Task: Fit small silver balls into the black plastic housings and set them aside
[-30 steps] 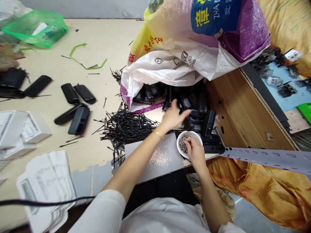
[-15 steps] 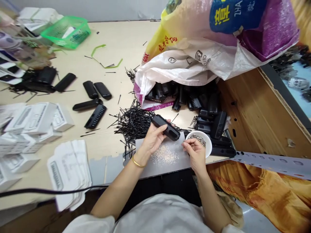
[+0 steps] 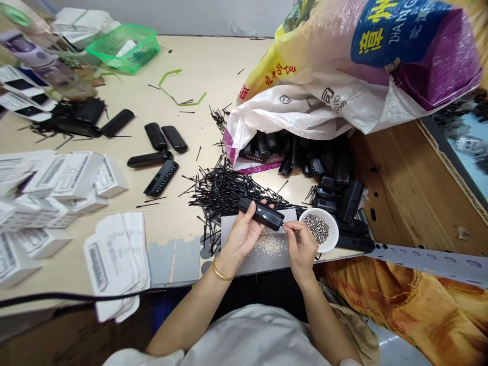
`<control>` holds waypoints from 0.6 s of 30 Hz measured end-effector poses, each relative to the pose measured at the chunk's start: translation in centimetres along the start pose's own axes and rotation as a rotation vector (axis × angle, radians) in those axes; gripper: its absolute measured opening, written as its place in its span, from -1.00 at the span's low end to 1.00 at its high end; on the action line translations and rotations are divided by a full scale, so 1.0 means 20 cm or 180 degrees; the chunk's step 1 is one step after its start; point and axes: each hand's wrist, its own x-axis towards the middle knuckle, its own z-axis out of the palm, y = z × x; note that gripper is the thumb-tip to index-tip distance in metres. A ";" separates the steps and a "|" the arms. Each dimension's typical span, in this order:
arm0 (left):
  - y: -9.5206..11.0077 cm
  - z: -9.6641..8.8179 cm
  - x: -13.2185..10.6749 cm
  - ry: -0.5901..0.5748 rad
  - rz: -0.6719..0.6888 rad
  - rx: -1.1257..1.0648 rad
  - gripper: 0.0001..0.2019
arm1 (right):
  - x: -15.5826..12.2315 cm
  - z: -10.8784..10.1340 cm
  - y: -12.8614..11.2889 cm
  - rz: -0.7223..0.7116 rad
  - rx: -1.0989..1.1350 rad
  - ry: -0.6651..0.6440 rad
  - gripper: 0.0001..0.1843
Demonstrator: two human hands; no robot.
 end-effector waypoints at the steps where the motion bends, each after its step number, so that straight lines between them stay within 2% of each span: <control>1: 0.00 0.00 0.00 0.0002 0.0045 0.0018 -0.94 | 0.00 0.00 0.00 -0.0106 -0.0092 -0.0004 -0.78; 5: -0.01 0.00 0.00 -0.0069 0.0196 0.0172 -0.83 | 0.00 0.02 0.01 -0.0074 -0.0115 -0.0119 -0.76; 9: 0.00 -0.01 -0.04 -0.0058 0.0340 0.0284 -0.80 | -0.03 0.04 -0.02 -0.0191 0.0072 0.0055 -0.80; 11: -0.01 -0.04 -0.10 -0.0380 0.0731 0.0526 -0.72 | -0.03 0.00 -0.04 -0.0331 0.0216 -0.0025 -0.86; 13: -0.04 -0.08 -0.15 -0.0986 0.1265 0.1222 -0.65 | -0.02 -0.08 -0.03 -0.0536 0.0207 -0.0082 -0.90; 15: -0.08 -0.10 -0.15 -0.1496 0.1595 0.2316 -0.67 | 0.01 -0.18 0.02 -0.0748 -0.0172 0.0199 -0.92; 16: -0.09 -0.10 -0.13 -0.1568 0.1685 0.2814 -0.70 | 0.03 -0.23 0.07 -0.0713 -0.0518 0.0391 -0.92; 17: -0.08 -0.09 -0.09 -0.1463 0.1750 0.3180 -0.71 | 0.05 -0.26 0.12 -0.0648 -0.0933 0.0371 -0.91; 18: -0.04 -0.08 -0.05 -0.1213 0.1832 0.3368 -0.71 | 0.06 -0.29 0.17 -0.0707 -0.1328 0.0073 -0.85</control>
